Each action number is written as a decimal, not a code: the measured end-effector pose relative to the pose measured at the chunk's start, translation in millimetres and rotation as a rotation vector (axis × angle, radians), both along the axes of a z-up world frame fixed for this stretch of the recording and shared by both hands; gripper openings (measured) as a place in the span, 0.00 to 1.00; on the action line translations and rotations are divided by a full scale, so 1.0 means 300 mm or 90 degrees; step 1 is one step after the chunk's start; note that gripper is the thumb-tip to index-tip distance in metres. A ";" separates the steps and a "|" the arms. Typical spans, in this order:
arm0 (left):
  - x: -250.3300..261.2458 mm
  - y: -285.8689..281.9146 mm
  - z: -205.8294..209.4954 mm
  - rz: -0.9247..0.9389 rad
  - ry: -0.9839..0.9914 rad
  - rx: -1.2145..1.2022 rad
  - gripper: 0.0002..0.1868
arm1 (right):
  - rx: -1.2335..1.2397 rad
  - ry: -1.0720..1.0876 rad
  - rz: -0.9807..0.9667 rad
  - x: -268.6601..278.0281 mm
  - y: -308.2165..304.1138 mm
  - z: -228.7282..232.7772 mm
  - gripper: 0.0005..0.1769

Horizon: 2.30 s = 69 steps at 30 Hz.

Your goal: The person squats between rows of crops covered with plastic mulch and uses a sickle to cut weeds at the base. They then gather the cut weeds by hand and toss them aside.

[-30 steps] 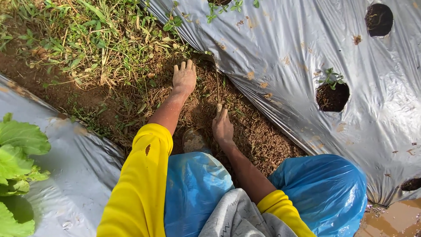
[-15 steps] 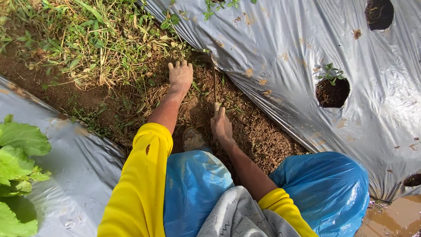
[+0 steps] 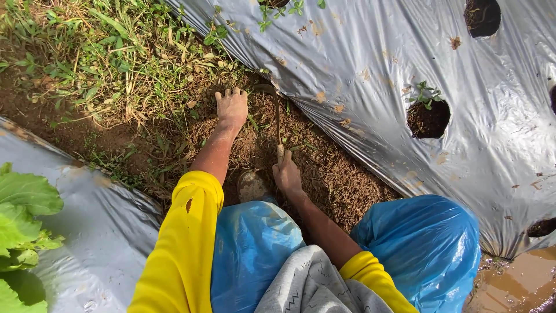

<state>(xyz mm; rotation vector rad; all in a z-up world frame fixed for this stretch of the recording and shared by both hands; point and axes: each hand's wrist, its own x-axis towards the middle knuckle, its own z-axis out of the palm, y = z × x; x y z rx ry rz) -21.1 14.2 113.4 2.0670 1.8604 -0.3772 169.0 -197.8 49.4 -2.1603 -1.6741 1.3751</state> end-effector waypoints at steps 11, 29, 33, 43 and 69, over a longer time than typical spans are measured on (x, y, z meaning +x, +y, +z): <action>-0.033 -0.021 -0.002 0.013 0.015 0.002 0.17 | 0.005 -0.009 -0.109 -0.046 0.102 0.086 0.44; -0.051 -0.184 0.006 0.073 0.019 -0.005 0.40 | 0.017 -0.111 -0.011 -0.032 0.078 -0.136 0.49; -0.046 -0.211 0.027 0.090 0.025 -0.012 0.40 | 0.008 -0.022 -0.041 -0.031 -0.021 -0.348 0.49; -0.061 -0.217 -0.030 0.104 -0.006 0.009 0.38 | -0.030 0.127 -0.085 -0.061 0.049 0.059 0.52; -0.067 -0.228 -0.002 0.091 0.017 -0.003 0.41 | -0.079 0.243 -0.092 0.042 0.000 -0.156 0.42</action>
